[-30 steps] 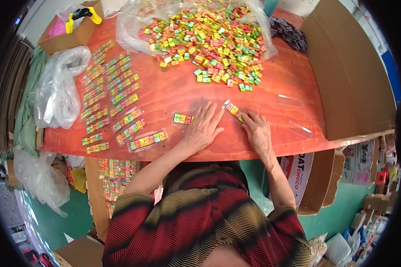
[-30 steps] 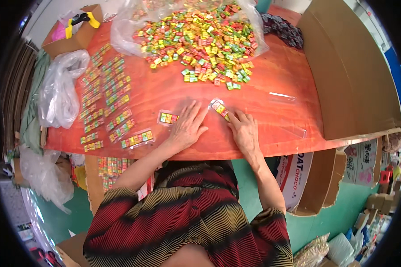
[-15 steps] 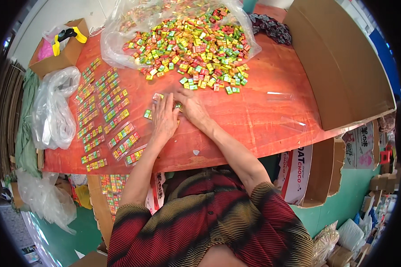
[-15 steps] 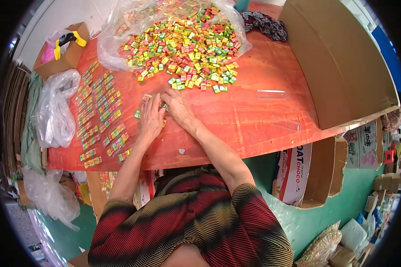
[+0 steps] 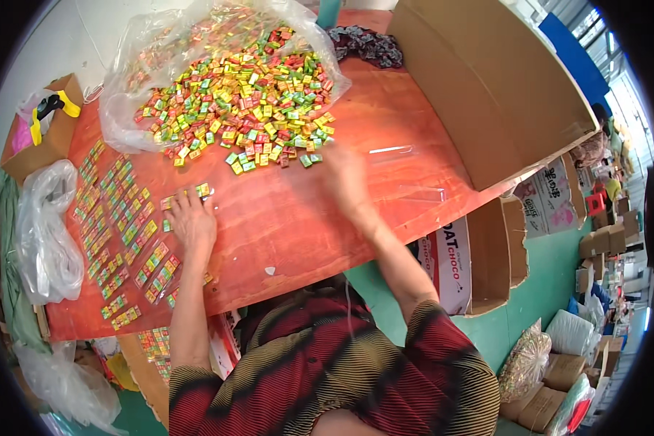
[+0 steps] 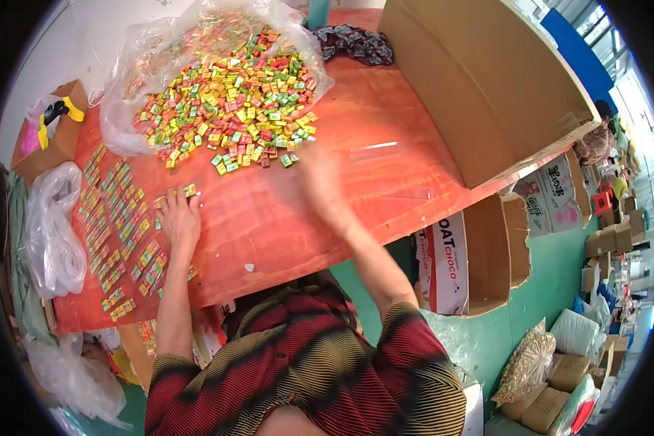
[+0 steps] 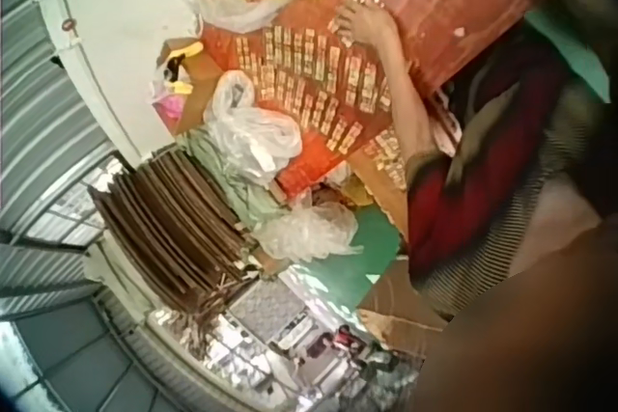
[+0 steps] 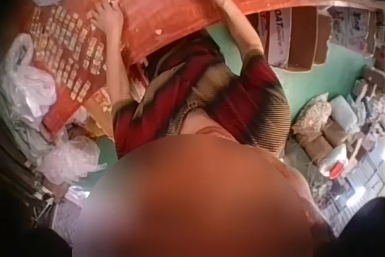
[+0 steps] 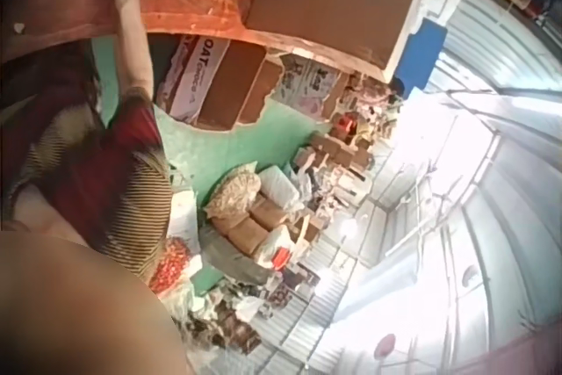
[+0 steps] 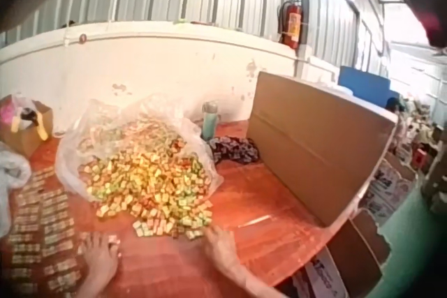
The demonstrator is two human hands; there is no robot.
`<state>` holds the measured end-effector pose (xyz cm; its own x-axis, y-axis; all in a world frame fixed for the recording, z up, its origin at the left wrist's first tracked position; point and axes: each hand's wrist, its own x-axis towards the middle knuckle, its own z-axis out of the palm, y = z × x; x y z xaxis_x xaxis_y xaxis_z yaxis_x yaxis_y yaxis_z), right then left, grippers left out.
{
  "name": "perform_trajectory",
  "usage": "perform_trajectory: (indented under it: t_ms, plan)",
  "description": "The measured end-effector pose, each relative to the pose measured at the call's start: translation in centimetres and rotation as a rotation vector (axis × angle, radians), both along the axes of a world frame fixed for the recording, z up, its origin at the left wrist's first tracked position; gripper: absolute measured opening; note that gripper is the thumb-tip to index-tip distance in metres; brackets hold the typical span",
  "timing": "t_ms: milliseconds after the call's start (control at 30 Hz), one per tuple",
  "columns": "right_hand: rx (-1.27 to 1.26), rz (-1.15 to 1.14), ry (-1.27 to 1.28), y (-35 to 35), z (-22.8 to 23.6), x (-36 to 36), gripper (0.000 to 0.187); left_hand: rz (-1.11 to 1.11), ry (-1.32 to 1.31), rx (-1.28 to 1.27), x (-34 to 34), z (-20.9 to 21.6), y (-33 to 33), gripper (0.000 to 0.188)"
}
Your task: Packing small colorful toy cubes into plastic sleeves and then into a cardboard box.
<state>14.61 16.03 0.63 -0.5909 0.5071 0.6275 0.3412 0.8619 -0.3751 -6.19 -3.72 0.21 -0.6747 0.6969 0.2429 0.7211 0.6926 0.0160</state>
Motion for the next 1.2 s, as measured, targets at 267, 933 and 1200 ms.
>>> perform_trajectory:
  t_ms: [267,933,1200]
  plan:
    - [0.034,-0.452,-0.213,6.2,-1.8,11.7,0.022,-0.121,0.020,0.105,3.3,0.3,0.6,0.044]
    - [-0.378,0.320,-0.074,-6.2,-0.9,5.0,0.012,-0.781,-0.251,0.277,12.4,-1.3,2.9,0.021]
    - [0.014,-0.318,-0.338,-1.5,1.4,12.7,0.034,-0.627,-0.647,0.367,11.0,-0.2,2.6,0.011]
